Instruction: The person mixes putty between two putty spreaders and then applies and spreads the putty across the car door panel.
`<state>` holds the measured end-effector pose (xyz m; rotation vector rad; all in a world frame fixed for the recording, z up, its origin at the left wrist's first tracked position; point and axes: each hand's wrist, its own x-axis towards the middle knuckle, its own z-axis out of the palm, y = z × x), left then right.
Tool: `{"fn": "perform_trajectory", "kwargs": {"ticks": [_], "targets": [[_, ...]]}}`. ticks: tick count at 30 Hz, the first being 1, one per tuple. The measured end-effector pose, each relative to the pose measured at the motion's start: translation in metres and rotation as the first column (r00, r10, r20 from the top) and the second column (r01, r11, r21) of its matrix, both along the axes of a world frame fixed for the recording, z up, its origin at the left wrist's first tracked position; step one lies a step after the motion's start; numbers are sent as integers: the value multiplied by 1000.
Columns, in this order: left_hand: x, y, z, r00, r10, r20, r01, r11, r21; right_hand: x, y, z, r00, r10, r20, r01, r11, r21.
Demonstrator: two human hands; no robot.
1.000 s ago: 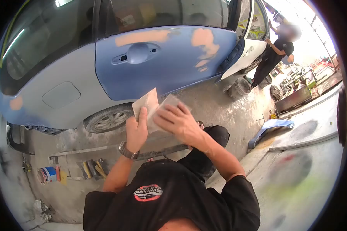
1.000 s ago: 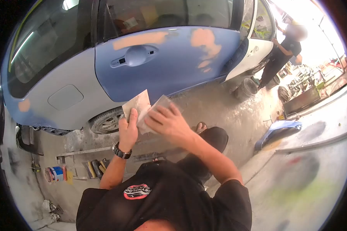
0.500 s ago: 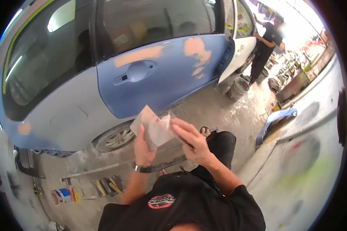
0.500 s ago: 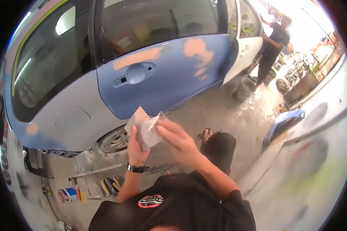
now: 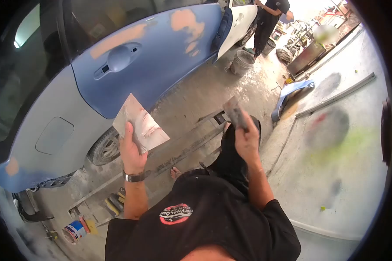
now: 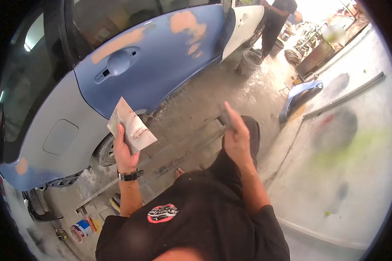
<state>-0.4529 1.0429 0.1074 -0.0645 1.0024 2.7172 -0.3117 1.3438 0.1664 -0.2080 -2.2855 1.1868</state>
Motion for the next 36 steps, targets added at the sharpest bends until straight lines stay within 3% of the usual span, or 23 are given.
{"fn": "perform_trajectory", "kwargs": {"ticks": [4, 9, 16, 18, 23, 27, 31, 33, 36], "targets": [[9, -16, -15, 998, -4, 55, 4, 1000, 13, 8, 11, 19, 979, -200, -23, 200, 980, -23], [23, -53, -41, 982, 47, 182, -51, 999, 19, 4, 12, 26, 980, -196, -25, 190, 971, -146], [28, -88, -80, 941, 136, 309, -94, 985, -146, 11, 13, 7, 967, -247, -60, 238, 964, -117], [30, -98, -83, 946, 109, 305, -80, 991, -106, 14, 14, 7, 969, -246, -12, 241, 957, -158], [39, -142, -77, 940, 228, 254, -219, 974, -66, -1, 36, 2, 986, -159, -55, 149, 977, -156], [-5, -155, -24, 943, 282, 174, -233, 938, -256, 29, 87, 5, 967, -229, -109, 222, 972, -75], [-92, -51, 55, 996, -80, -33, 72, 977, -203, 118, 125, 14, 872, -480, -96, 484, 875, 27], [-123, 42, 81, 964, -244, -107, 222, 957, -185, 171, 133, 12, 798, -601, -51, 603, 797, 32], [-138, 179, 84, 843, -503, -192, 518, 855, 33, 233, 120, -3, 684, -724, 90, 728, 686, -20]]}}
